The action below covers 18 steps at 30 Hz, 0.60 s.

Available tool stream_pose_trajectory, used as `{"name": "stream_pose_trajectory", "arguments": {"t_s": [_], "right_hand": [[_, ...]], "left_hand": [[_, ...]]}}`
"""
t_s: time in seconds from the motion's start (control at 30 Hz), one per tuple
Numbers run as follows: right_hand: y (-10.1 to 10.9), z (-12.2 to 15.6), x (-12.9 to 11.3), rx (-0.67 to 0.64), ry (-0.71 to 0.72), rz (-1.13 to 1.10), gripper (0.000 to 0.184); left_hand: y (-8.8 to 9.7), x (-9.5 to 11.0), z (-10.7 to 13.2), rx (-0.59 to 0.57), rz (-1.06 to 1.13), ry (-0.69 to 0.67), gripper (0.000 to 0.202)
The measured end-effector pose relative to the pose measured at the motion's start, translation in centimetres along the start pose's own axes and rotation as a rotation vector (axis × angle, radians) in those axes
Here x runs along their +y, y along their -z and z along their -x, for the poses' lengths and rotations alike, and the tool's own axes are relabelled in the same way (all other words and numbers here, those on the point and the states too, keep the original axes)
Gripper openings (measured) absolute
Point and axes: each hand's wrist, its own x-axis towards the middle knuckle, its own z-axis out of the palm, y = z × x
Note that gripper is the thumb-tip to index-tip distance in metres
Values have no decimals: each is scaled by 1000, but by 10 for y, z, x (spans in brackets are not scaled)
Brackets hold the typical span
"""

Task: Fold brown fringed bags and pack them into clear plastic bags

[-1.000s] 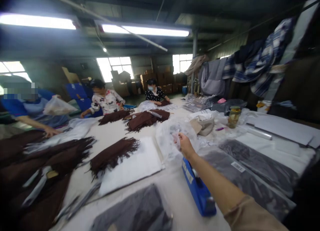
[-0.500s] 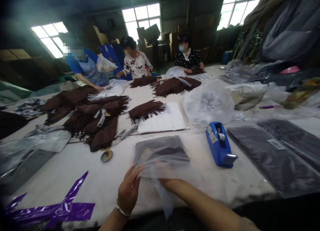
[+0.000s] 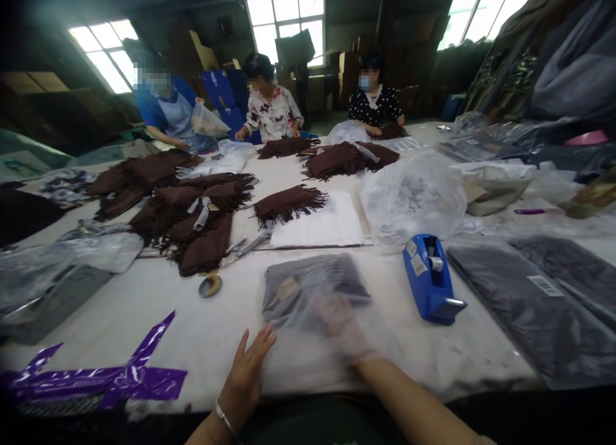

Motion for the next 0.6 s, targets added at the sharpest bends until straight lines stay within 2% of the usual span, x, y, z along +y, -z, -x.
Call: {"name": "stream_pose_trajectory", "arguments": {"t_s": [0.03, 0.13, 0.2, 0.27, 0.33, 0.4, 0.47, 0.53, 0.6], "right_hand": [[-3, -5, 5, -26, 46, 96, 55], [-7, -20, 16, -14, 56, 205, 58], [-7, -12, 25, -21, 81, 298, 58], [-6, 17, 37, -55, 138, 397, 59], [-1, 62, 51, -85, 170, 440, 60], [7, 107, 60, -102, 103, 433, 60], [21, 139, 58, -151, 33, 390, 58], [39, 147, 43, -227, -23, 298, 47], [58, 135, 24, -250, -54, 198, 35]], "left_hand": [[-3, -3, 4, -35, -30, -14, 83], [-12, -11, 12, -173, -126, -63, 84], [-16, -16, 13, -252, -176, -69, 83], [-19, -21, 13, -320, -183, -73, 82], [-21, -27, 10, -399, -147, -69, 86], [-22, -33, 7, -485, -100, -50, 92], [-22, -37, 3, -555, -68, -39, 96], [-21, -40, -3, -602, -44, -58, 98], [-16, -41, -10, -632, -26, -90, 98]]}}
